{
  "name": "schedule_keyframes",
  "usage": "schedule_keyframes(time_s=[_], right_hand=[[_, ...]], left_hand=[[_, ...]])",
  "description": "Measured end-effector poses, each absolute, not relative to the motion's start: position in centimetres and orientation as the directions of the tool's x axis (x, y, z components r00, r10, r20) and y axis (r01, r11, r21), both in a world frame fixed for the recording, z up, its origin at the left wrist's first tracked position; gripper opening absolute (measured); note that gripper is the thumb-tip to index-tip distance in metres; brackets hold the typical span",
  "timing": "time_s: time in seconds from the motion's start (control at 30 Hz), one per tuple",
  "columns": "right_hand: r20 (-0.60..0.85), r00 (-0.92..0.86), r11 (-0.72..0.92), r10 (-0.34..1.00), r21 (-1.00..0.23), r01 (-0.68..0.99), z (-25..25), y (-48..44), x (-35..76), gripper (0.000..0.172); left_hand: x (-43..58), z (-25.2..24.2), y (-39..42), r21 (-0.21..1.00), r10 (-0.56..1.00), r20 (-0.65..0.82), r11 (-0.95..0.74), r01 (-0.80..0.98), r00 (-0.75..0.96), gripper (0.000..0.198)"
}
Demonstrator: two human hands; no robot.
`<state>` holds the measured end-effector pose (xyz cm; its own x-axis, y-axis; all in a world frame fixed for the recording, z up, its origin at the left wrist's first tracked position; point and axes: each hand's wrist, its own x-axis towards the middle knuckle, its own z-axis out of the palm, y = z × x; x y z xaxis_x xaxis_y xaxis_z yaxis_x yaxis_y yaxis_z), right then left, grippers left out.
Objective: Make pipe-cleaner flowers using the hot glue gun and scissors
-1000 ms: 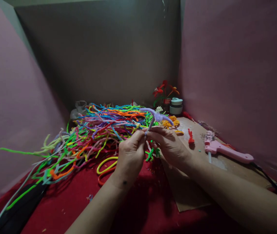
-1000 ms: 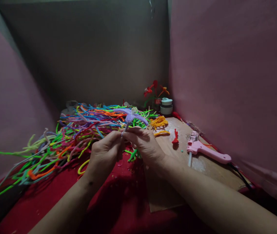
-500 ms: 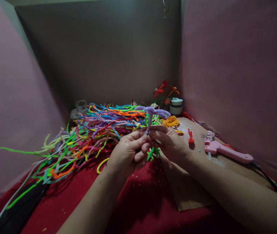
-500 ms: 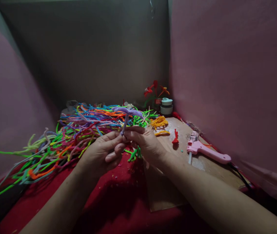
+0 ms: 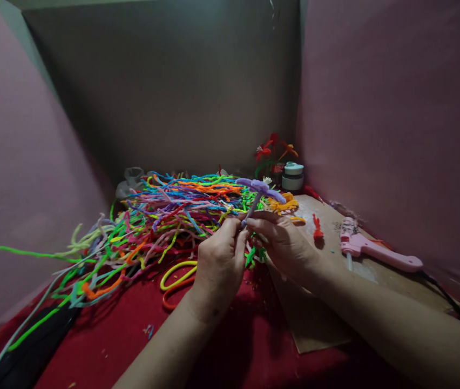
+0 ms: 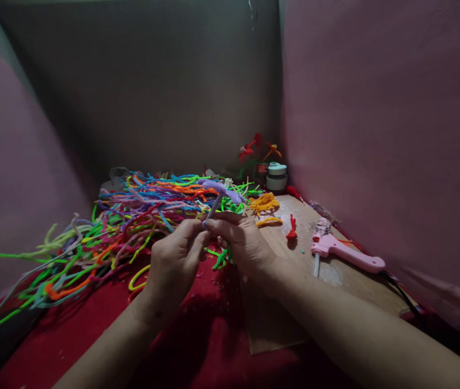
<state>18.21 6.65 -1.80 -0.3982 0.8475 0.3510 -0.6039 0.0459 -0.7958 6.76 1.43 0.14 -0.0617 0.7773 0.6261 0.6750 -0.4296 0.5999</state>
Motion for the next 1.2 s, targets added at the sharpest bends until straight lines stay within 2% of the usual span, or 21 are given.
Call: schedule_keyframes(time_s=[0.07,0.13,0.23,0.4,0.57,0.67,0.77,0.83,0.9,1.0,1.1,1.2], right_hand=[[0.346,-0.37,0.086,0.862,-0.82,-0.566,-1.8,6.5,18.2,0.008],[0.341,-0.329,0.131,0.881,-0.843,-0.522,-1.8,6.4,18.2,0.006],[0.332,-0.315,0.132,0.889,-0.845,-0.518,-1.7,6.4,18.4,0.006],[0.405,-0.428,0.19,0.808,-0.867,-0.461,-0.9,6.2,18.7,0.011],[0.391,-0.4,0.157,0.829,-0.848,-0.506,-1.2,6.6,18.7,0.008],[0.339,-0.408,0.065,0.848,-0.829,-0.556,-1.8,7.1,18.7,0.007],[0.315,-0.469,-0.017,0.825,-0.816,-0.578,-2.0,7.2,18.7,0.01],[0.314,-0.509,-0.06,0.802,-0.804,-0.591,-1.8,7.1,18.7,0.012],[0.322,-0.52,-0.084,0.791,-0.785,-0.614,-1.6,7.0,18.6,0.012],[0.311,-0.507,-0.1,0.804,-0.769,-0.631,-1.5,6.8,18.5,0.008],[0.28,-0.441,-0.069,0.853,-0.776,-0.627,-1.7,6.8,18.4,0.005],[0.271,-0.351,0.005,0.896,-0.798,-0.603,-2.1,6.9,18.2,0.005]], left_hand=[[6.6,-0.3,1.5,0.49,0.718,0.696,-0.472,0.733,-0.003,0.01],[6.4,-0.5,1.7,0.479,0.715,0.698,-0.498,0.723,0.03,0.014],[6.2,-0.5,1.8,0.601,0.772,0.636,-0.488,0.633,-0.008,0.016],[6.5,0.2,1.7,0.834,0.88,0.466,-0.405,0.376,-0.087,0.016],[6.9,1.2,1.5,0.963,0.962,0.261,-0.254,0.088,-0.083,0.016],[6.7,1.5,1.5,0.985,0.992,0.13,-0.13,-0.109,-0.012,0.015],[6.1,1.6,1.6,0.949,0.989,0.034,0.014,-0.314,0.147,0.014],[5.6,1.6,1.7,0.919,0.964,0.0,0.106,-0.38,0.267,0.013],[5.5,1.7,1.8,0.917,0.949,-0.014,0.138,-0.373,0.316,0.012],[5.9,1.7,1.7,0.973,0.976,0.026,0.025,-0.228,0.218,0.015],[6.6,1.2,1.6,0.973,0.978,0.21,-0.211,0.09,0.017,0.016],[6.8,0.3,1.6,0.817,0.888,0.452,-0.377,0.437,-0.08,0.012]])
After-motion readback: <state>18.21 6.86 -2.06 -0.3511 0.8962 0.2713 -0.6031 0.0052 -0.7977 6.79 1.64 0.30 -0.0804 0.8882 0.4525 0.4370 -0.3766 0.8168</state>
